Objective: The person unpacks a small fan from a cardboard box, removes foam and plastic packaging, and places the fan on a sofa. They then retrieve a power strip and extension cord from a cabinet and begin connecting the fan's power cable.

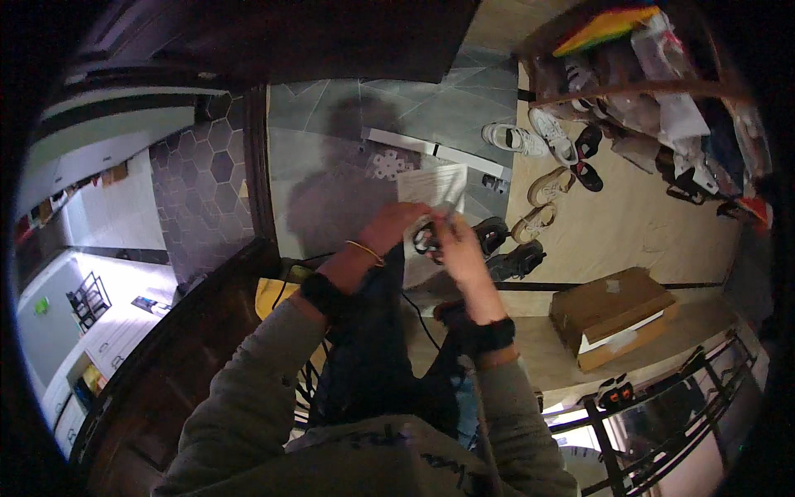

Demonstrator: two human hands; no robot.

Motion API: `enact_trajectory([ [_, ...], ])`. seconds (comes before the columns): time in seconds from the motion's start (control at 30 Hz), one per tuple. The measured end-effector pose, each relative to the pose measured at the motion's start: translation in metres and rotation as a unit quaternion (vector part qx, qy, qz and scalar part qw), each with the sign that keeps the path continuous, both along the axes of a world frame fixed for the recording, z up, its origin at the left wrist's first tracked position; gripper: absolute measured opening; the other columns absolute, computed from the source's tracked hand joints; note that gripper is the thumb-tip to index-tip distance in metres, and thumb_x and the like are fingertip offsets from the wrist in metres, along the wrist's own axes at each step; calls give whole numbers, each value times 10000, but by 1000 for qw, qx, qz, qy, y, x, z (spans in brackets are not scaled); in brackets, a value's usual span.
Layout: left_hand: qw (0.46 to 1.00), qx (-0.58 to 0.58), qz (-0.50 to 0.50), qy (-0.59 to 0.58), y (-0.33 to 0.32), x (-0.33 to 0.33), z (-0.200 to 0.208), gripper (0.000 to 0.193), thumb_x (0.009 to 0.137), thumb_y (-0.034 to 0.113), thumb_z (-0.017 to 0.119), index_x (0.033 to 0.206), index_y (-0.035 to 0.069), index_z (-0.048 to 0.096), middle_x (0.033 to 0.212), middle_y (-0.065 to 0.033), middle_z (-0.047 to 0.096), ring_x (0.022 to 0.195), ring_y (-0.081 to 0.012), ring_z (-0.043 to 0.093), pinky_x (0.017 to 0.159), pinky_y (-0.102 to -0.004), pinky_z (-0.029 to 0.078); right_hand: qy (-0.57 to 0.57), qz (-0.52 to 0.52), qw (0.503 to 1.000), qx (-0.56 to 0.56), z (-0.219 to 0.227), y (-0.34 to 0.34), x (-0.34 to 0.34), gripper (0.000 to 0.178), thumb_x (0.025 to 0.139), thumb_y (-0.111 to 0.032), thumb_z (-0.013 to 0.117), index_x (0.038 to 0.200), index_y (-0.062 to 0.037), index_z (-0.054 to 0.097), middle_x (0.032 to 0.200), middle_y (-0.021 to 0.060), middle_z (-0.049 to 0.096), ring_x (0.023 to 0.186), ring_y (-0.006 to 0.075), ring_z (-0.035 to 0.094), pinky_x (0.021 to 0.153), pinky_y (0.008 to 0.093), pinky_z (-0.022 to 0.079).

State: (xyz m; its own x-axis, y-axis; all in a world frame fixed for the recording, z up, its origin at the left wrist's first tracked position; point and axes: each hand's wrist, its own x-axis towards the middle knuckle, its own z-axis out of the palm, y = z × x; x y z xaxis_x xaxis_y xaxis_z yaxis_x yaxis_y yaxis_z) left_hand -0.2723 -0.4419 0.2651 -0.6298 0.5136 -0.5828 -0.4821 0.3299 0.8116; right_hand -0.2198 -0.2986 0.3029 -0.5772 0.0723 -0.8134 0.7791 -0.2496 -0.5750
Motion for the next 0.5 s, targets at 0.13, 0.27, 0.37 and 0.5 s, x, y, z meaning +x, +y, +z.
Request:
enact_trajectory([
  [0.13, 983, 11, 149, -102, -40, 0, -18, 335, 845, 303, 441, 854, 14, 609, 808, -34, 580, 731, -123, 508, 720, -262, 400, 177, 329, 913, 161, -22, -72, -23, 348, 722, -139, 505, 1017, 41, 464, 848, 245, 559, 820, 394, 533, 705, 427, 428],
  [0.27, 942, -40, 274, -191, -100, 3, -52, 312, 828, 290, 460, 847, 20, 615, 782, -46, 587, 689, -140, 521, 666, -276, 418, 195, 312, 930, 7, -51, -104, -33, 422, 721, -176, 567, 1078, 21, 460, 885, 164, 574, 802, 246, 564, 686, 343, 444],
  [0.37, 924, -108, 324, -169, -147, 13, -94, 298, 828, 268, 452, 833, 20, 617, 755, -44, 583, 651, -169, 529, 626, -305, 436, 20, 253, 959, -129, -95, -96, -38, 437, 729, -174, 583, 1107, 10, 467, 870, 122, 580, 779, 156, 557, 666, 293, 449],
  [0.5, 904, -253, 320, -129, -188, 39, -176, 268, 777, 258, 504, 840, 17, 604, 765, -75, 579, 647, -183, 539, 594, -308, 438, 21, 357, 933, 47, -187, -49, -32, 314, 741, -112, 553, 1038, -14, 544, 815, 105, 595, 775, 131, 558, 662, 244, 452],
])
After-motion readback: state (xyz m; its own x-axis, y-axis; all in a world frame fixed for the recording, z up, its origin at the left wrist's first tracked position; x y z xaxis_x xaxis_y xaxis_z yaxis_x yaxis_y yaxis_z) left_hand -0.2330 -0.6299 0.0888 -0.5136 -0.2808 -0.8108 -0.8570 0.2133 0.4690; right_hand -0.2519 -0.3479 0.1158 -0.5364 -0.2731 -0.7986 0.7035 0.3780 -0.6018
